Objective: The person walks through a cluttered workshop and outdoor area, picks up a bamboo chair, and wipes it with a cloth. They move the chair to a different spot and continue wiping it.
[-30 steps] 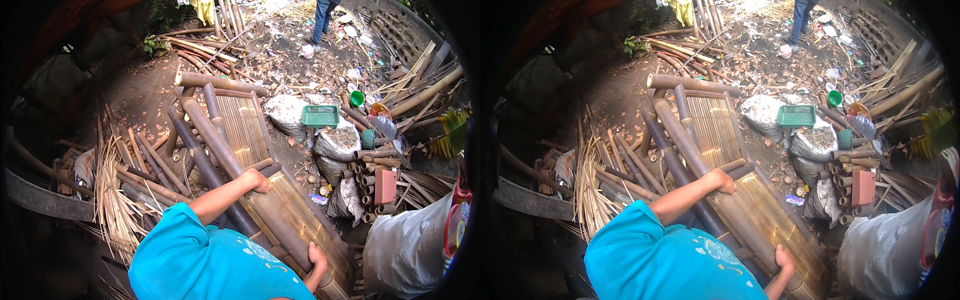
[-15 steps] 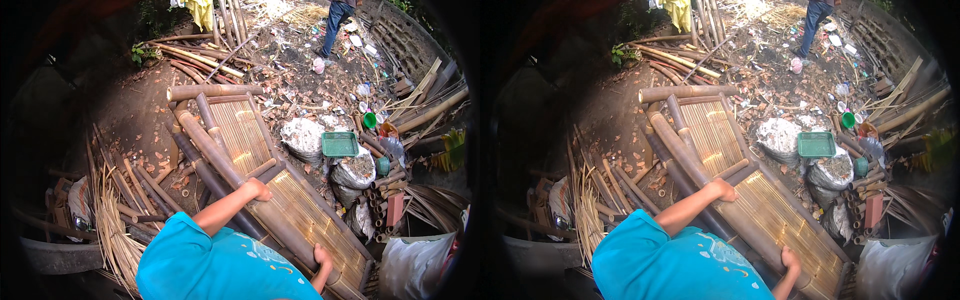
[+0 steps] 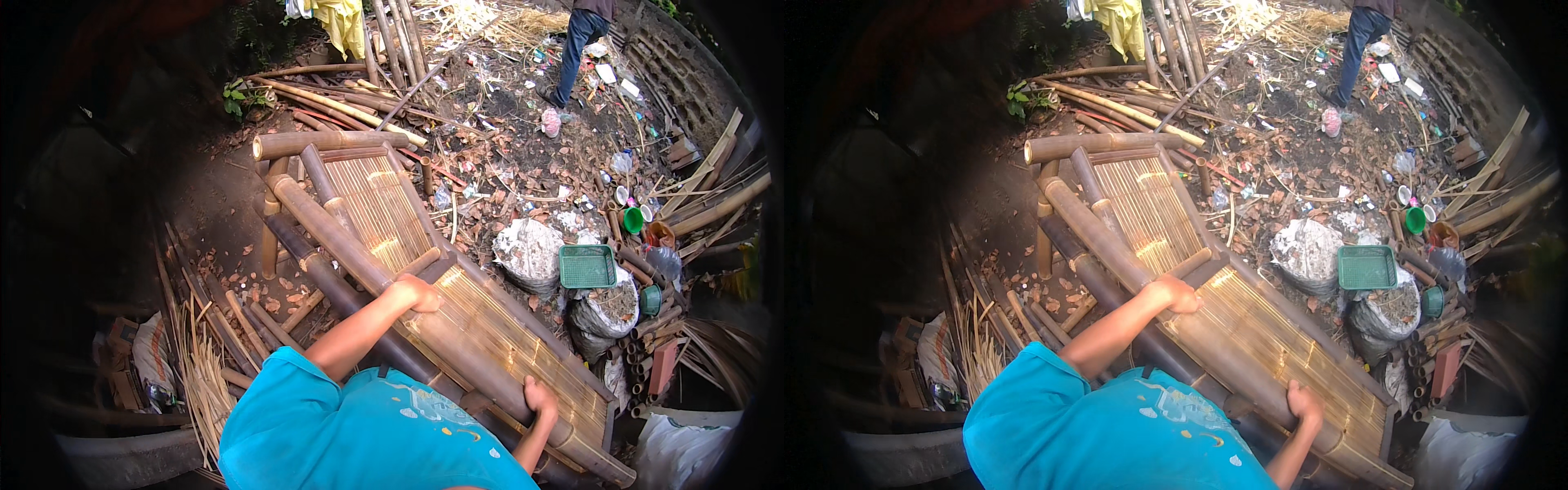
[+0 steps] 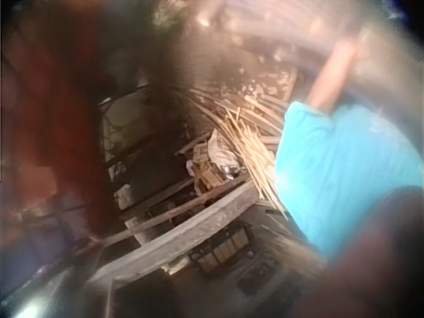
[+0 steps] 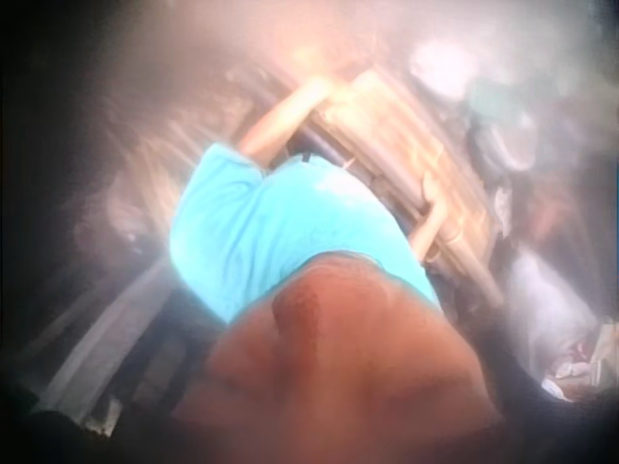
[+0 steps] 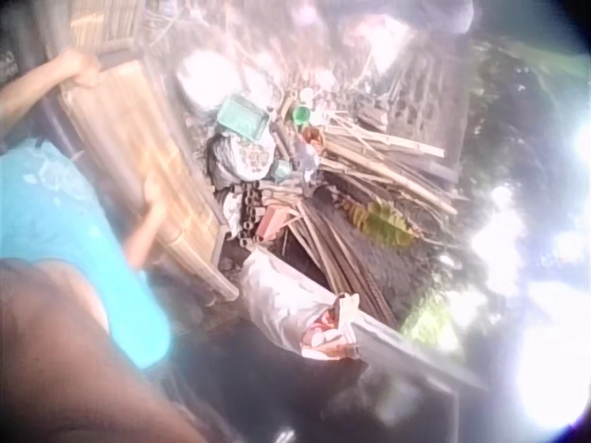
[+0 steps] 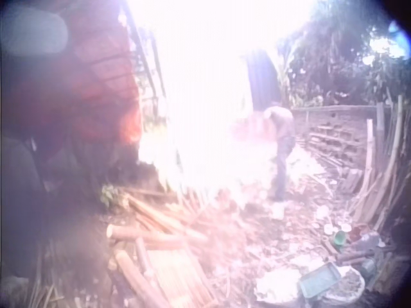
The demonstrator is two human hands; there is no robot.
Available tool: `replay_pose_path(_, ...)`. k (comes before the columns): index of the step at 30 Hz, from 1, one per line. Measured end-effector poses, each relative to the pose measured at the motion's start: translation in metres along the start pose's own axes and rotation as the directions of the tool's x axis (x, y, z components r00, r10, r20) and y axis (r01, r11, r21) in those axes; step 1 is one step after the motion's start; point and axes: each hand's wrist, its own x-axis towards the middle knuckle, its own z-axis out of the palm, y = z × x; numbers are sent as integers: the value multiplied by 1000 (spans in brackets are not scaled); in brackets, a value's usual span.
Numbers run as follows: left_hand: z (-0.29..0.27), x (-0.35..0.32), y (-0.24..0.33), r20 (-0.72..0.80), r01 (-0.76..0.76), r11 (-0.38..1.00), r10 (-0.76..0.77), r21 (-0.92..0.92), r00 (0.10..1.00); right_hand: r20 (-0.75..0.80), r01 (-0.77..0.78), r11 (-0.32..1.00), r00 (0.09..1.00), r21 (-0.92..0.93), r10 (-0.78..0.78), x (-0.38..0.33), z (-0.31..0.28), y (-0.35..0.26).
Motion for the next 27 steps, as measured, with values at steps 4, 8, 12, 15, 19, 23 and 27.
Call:
replay_pose_path(4,-19,42,-51,-11,60,998,-60,-9,998,-8,46,998,999,-49,-46,52,5,-44)
replay_pose_path(8,-54,55,-92,2,120,993,-120,6,993,132,38,998,991,-49,-31,91,-24,-108)
replay_pose_path(12,-92,61,-122,41,163,986,-161,-36,986,154,71,997,986,-40,-65,108,-47,-149)
replay_pose_path(15,-113,67,-129,27,164,986,-163,-36,986,85,118,992,990,-38,-114,145,-43,-151)
replay_pose_path(19,-110,84,-167,25,199,977,-198,-70,980,127,107,992,987,-60,-99,143,-68,-201)
replay_pose_path(23,-126,86,-205,21,217,972,-216,-90,976,122,164,984,980,-63,-155,158,-74,-247)
replay_pose_path(27,-138,100,-254,12,202,978,-202,-57,979,125,145,985,983,-90,-134,185,-57,-291)
